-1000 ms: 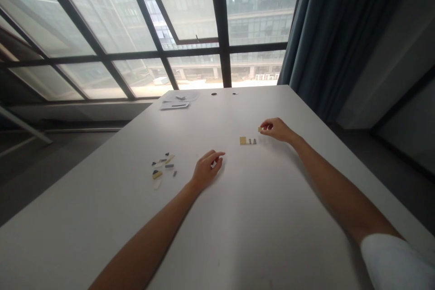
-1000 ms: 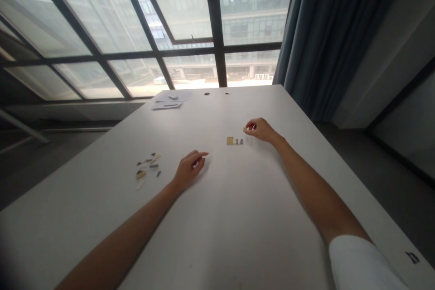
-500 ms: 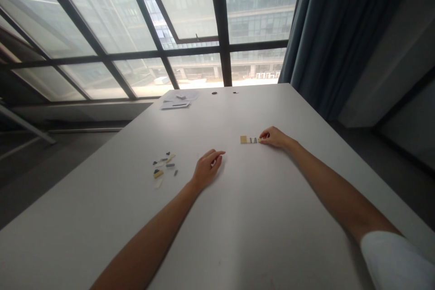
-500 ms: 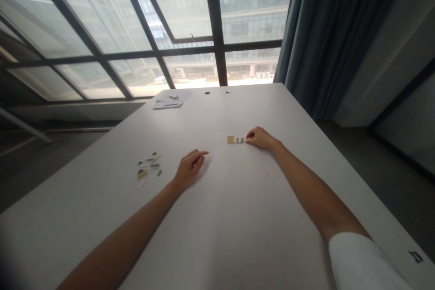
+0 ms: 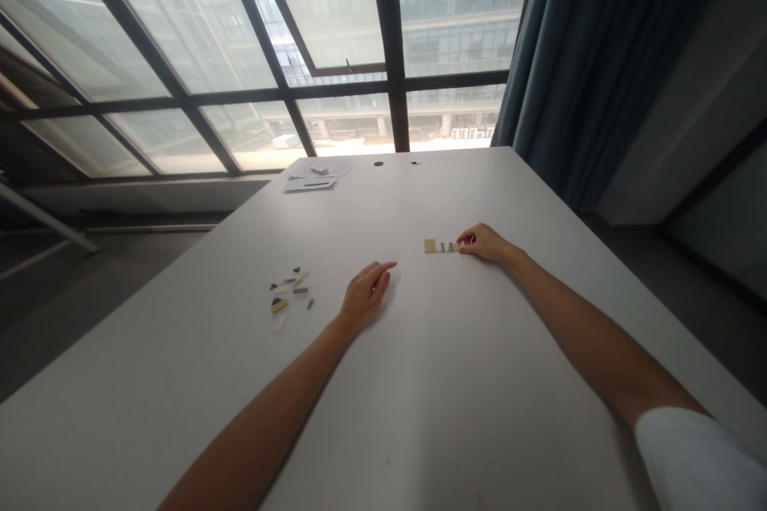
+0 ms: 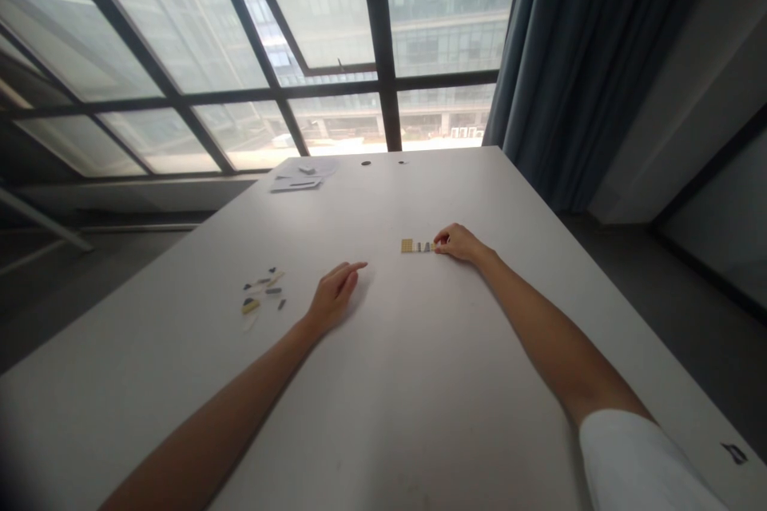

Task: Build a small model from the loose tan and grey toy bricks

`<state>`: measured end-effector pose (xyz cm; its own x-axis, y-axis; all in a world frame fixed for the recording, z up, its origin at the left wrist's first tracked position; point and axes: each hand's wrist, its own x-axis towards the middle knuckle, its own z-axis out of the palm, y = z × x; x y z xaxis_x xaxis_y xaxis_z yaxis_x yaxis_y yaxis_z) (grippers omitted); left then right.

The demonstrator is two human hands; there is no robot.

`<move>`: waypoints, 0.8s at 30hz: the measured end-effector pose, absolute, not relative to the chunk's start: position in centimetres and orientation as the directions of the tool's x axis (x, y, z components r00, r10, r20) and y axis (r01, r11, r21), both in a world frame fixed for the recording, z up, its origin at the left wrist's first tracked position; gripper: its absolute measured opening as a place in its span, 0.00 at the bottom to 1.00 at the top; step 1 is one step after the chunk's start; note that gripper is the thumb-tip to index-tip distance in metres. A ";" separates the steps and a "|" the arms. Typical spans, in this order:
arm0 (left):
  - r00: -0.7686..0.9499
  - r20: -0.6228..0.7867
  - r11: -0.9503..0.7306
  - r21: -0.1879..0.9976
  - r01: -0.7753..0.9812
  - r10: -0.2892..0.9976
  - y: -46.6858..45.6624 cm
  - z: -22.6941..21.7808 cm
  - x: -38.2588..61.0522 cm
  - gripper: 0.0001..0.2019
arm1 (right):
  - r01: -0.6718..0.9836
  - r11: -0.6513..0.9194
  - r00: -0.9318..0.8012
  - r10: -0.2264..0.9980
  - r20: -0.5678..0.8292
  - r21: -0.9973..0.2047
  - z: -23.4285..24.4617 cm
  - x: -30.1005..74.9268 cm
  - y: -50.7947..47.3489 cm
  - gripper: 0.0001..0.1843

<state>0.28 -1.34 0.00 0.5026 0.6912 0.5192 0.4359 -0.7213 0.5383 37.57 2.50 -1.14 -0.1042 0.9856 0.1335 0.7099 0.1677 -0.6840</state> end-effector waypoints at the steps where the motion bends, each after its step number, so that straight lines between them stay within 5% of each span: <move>1: 0.503 0.517 -0.720 0.536 0.441 0.693 -1.3 0.0 0.3 0.20 | 0.709 0.164 -0.100 0.986 0.133 -0.686 -1.1 37.6 2.5 0.17; 24: 0.521 0.507 -0.726 0.515 0.456 0.687 -1.0 -0.1 0.1 0.22 | 0.719 0.189 -0.118 0.981 0.151 -0.669 -1.5 37.6 2.8 0.16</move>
<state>0.13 -0.99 -0.15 0.5207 0.6867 0.5073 0.4561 -0.7260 0.5146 37.63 2.79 -1.50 -0.1175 0.9815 0.1513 0.7186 0.1892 -0.6692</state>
